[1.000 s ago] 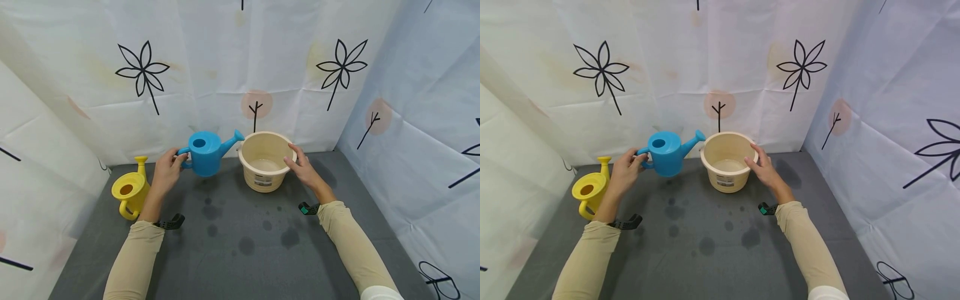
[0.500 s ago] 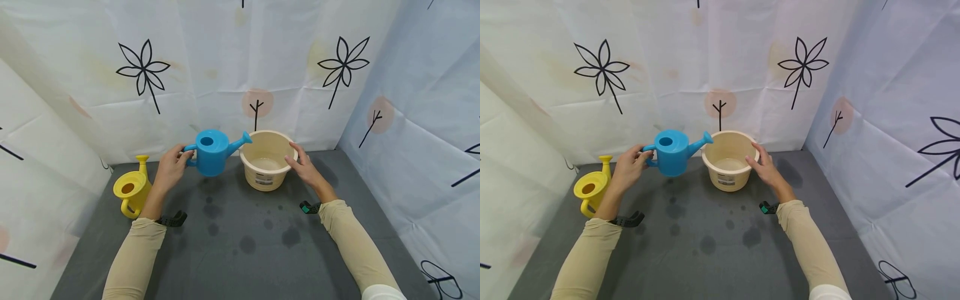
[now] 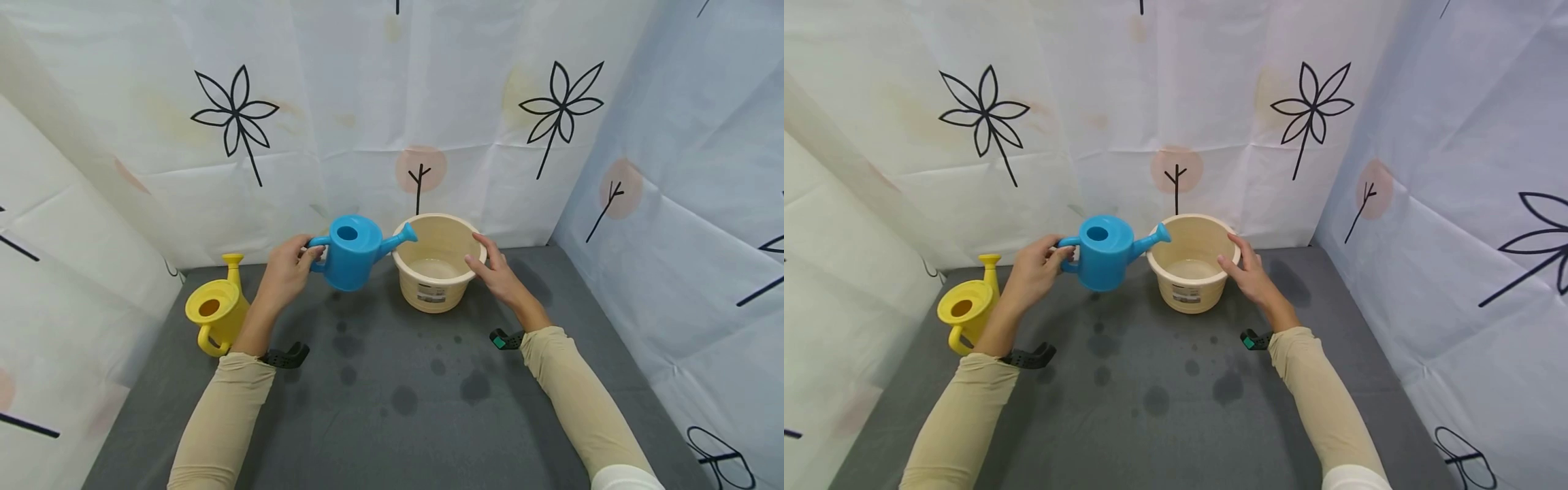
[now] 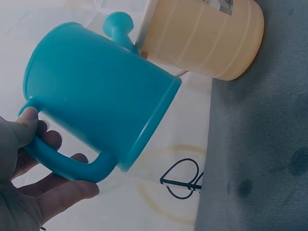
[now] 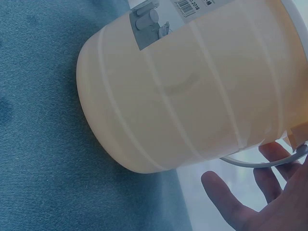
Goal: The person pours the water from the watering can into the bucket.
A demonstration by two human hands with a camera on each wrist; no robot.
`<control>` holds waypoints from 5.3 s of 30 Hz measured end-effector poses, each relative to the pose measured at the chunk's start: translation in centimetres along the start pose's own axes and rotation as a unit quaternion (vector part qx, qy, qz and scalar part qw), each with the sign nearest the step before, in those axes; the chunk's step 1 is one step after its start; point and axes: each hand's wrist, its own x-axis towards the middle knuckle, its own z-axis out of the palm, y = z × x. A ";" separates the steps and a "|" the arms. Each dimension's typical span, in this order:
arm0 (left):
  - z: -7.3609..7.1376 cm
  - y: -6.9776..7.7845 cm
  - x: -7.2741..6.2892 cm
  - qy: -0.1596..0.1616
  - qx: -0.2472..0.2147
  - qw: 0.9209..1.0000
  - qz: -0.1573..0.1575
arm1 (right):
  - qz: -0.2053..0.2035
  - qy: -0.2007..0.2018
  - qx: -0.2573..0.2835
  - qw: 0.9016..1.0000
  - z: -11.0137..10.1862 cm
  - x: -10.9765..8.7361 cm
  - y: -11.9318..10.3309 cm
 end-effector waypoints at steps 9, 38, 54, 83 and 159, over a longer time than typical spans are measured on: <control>0.0 0.4 0.1 0.009 0.012 1.000 0.020 | 0.001 0.001 -0.007 1.000 -0.2 -0.2 0.1; 1.2 2.7 1.7 0.044 -0.102 0.993 0.034 | -0.007 -0.007 0.013 1.000 -0.2 0.8 1.6; 0.8 4.3 3.0 0.000 -0.145 0.989 -0.002 | -0.007 -0.006 0.014 1.000 -0.1 0.2 0.5; 0.9 6.9 4.3 -0.007 -0.064 0.997 0.039 | -0.021 0.018 0.000 1.000 0.1 2.0 4.2; 0.9 9.4 4.8 -0.022 -0.012 0.997 0.069 | -0.014 0.005 0.011 1.000 0.0 1.5 3.2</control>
